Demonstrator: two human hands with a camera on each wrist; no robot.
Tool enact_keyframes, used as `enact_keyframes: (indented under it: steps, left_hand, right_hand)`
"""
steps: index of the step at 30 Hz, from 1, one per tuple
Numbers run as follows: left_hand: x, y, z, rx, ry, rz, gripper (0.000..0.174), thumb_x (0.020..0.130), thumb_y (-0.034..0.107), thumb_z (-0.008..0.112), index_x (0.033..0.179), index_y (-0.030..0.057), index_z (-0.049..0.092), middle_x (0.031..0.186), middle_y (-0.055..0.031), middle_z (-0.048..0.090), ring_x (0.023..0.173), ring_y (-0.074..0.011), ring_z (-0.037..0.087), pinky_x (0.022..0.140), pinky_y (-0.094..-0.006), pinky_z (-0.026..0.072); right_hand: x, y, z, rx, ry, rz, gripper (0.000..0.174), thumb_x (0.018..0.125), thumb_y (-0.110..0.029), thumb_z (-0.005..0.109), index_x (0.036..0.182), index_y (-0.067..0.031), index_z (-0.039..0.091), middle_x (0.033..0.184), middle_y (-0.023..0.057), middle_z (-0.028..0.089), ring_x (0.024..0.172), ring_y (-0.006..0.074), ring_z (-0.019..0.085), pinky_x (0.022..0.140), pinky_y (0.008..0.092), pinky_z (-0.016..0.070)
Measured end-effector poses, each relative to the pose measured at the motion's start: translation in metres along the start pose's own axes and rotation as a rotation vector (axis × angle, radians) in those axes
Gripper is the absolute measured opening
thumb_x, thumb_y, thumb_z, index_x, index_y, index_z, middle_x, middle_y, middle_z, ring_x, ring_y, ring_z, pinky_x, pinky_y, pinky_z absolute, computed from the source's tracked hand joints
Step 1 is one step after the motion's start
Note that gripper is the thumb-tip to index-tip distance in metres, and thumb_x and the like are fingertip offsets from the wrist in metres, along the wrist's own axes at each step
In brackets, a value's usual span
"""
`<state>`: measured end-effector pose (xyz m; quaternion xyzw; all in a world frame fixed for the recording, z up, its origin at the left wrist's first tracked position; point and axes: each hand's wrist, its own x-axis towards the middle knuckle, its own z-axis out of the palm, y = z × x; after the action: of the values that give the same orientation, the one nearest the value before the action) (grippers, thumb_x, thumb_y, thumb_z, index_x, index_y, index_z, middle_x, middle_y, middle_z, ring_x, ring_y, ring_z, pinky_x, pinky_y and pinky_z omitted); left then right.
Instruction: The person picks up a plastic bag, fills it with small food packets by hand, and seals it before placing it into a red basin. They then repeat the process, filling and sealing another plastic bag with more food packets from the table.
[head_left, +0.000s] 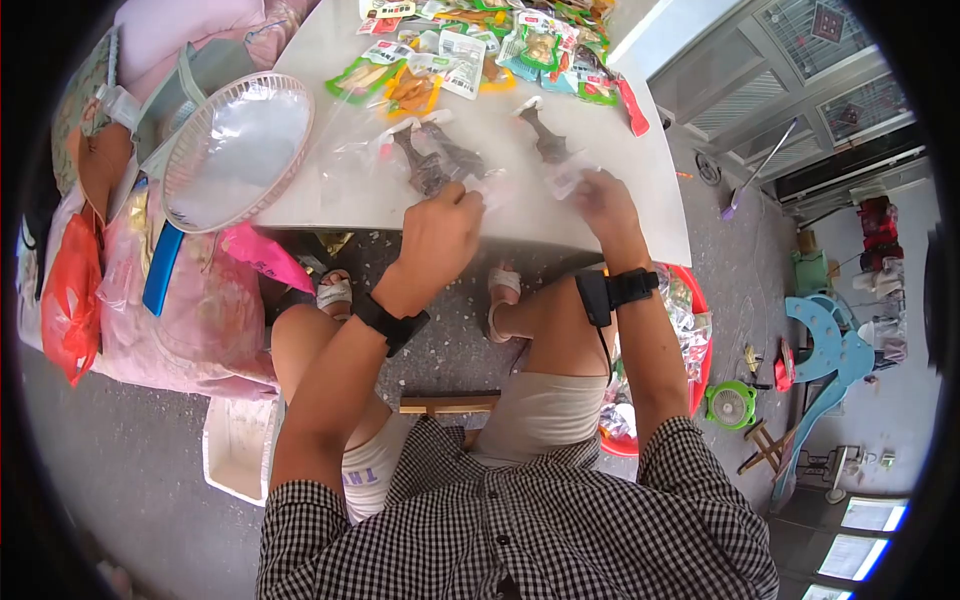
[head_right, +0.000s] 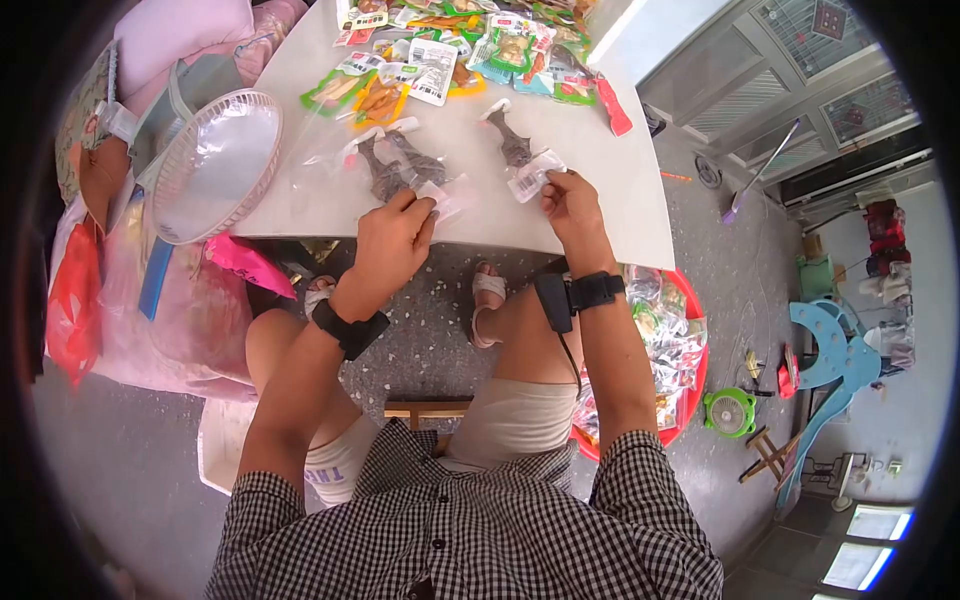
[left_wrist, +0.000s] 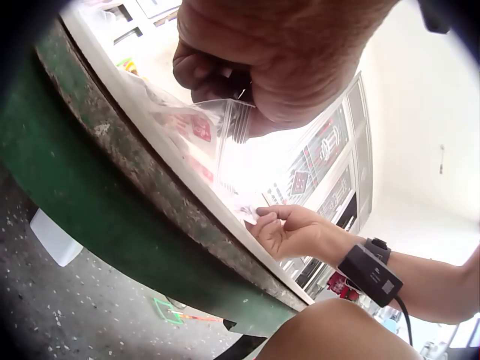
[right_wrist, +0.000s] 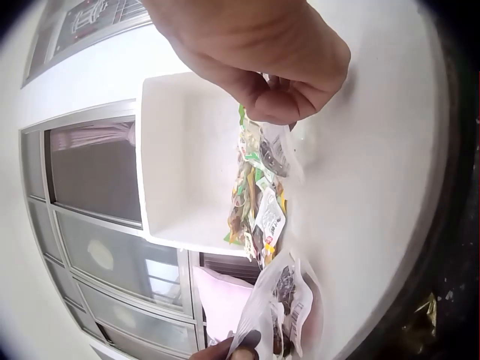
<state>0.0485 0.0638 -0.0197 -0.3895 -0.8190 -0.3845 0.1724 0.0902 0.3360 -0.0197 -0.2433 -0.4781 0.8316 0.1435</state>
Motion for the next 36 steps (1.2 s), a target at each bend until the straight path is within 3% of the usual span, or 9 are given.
enact_keyframes:
  steps: [1, 5, 11, 14, 17, 20, 24, 29, 36]
  left_hand:
    - [0.0, 0.001, 0.0, -0.002, 0.002, 0.004, 0.007, 0.077, 0.006, 0.06, 0.084, 0.0037, 0.06, 0.075, -0.0116, 0.054, 0.059, -0.0332, 0.056, 0.052, -0.0402, 0.045]
    - [0.0, 0.002, 0.0, 0.001, 0.0, 0.012, 0.007, 0.077, 0.006, 0.061, 0.084, 0.0037, 0.06, 0.075, -0.0118, 0.054, 0.058, -0.0333, 0.056, 0.052, -0.0404, 0.045]
    - [0.001, 0.001, 0.001, -0.008, 0.021, 0.016, 0.008, 0.076, 0.006, 0.062, 0.084, 0.0039, 0.06, 0.075, -0.0118, 0.055, 0.059, -0.0333, 0.057, 0.052, -0.0404, 0.0451]
    - [0.0, 0.001, 0.0, -0.005, 0.023, 0.01, 0.008, 0.076, 0.006, 0.061, 0.084, 0.004, 0.06, 0.076, -0.0119, 0.055, 0.059, -0.0335, 0.057, 0.052, -0.0406, 0.0451]
    - [-0.002, 0.001, -0.001, 0.011, 0.008, -0.005, 0.008, 0.076, 0.006, 0.061, 0.084, 0.0038, 0.06, 0.076, -0.0119, 0.055, 0.059, -0.0338, 0.057, 0.052, -0.0409, 0.0452]
    - [-0.002, 0.0, -0.003, 0.017, 0.004, -0.016, 0.009, 0.077, 0.006, 0.061, 0.085, 0.0036, 0.061, 0.076, -0.0121, 0.055, 0.06, -0.034, 0.057, 0.053, -0.041, 0.0453]
    - [-0.002, -0.001, -0.004, 0.017, 0.015, -0.025, 0.01, 0.077, 0.006, 0.06, 0.087, 0.0037, 0.061, 0.076, -0.0124, 0.055, 0.062, -0.0343, 0.057, 0.054, -0.041, 0.0454]
    - [-0.002, 0.001, -0.006, 0.01, 0.014, -0.025, 0.011, 0.077, 0.005, 0.06, 0.088, 0.0033, 0.061, 0.077, -0.0124, 0.055, 0.063, -0.0343, 0.057, 0.055, -0.0409, 0.0455]
    - [0.001, 0.002, -0.013, -0.011, 0.123, 0.038, 0.007, 0.073, 0.004, 0.059, 0.077, 0.0028, 0.054, 0.073, -0.013, 0.051, 0.059, -0.0339, 0.056, 0.052, -0.0415, 0.0448]
  right_hand:
    - [-0.006, 0.002, -0.011, -0.154, -0.021, -0.111, 0.003, 0.084, -0.005, 0.054, 0.085, -0.0023, 0.054, 0.071, 0.0016, 0.052, 0.058, 0.0088, 0.048, 0.05, 0.0187, 0.0413]
    - [-0.041, -0.009, -0.029, -0.097, 0.027, 0.035, 0.032, 0.085, -0.007, 0.054, 0.113, 0.0064, 0.051, 0.114, 0.0152, 0.056, 0.099, 0.0227, 0.059, 0.087, 0.0348, 0.0488]
    - [-0.067, -0.006, -0.029, -0.225, 0.046, 0.079, 0.032, 0.086, -0.008, 0.054, 0.114, 0.0059, 0.051, 0.108, 0.0124, 0.06, 0.096, 0.0226, 0.06, 0.088, 0.0342, 0.0489]
    - [-0.082, -0.012, -0.022, -0.192, 0.015, -0.094, 0.03, 0.086, -0.009, 0.053, 0.113, 0.0046, 0.052, 0.104, 0.0113, 0.061, 0.093, 0.0223, 0.061, 0.085, 0.0335, 0.0508]
    - [-0.107, -0.018, -0.027, -0.158, -0.023, -0.142, 0.028, 0.086, -0.01, 0.052, 0.11, 0.0037, 0.053, 0.095, 0.0097, 0.062, 0.083, 0.0188, 0.063, 0.072, 0.0303, 0.0529]
    - [-0.14, -0.019, -0.025, -0.115, -0.015, -0.078, 0.018, 0.087, -0.01, 0.053, 0.098, 0.004, 0.058, 0.082, 0.0096, 0.064, 0.064, 0.0143, 0.06, 0.05, 0.0255, 0.0458]
    - [-0.159, -0.01, -0.022, -0.092, -0.033, -0.025, 0.018, 0.086, -0.01, 0.054, 0.097, 0.0035, 0.058, 0.08, 0.0097, 0.064, 0.058, 0.0142, 0.058, 0.046, 0.0263, 0.0444]
    - [-0.15, 0.004, -0.006, -0.087, -0.2, 0.058, 0.027, 0.086, -0.01, 0.054, 0.109, 0.0042, 0.057, 0.102, 0.0101, 0.064, 0.091, 0.0156, 0.061, 0.084, 0.0289, 0.0481]
    - [-0.128, 0.04, 0.032, 0.045, -0.158, -0.01, 0.03, 0.087, -0.01, 0.055, 0.115, -0.0007, 0.054, 0.097, 0.0057, 0.063, 0.089, 0.0136, 0.06, 0.08, 0.0266, 0.0474]
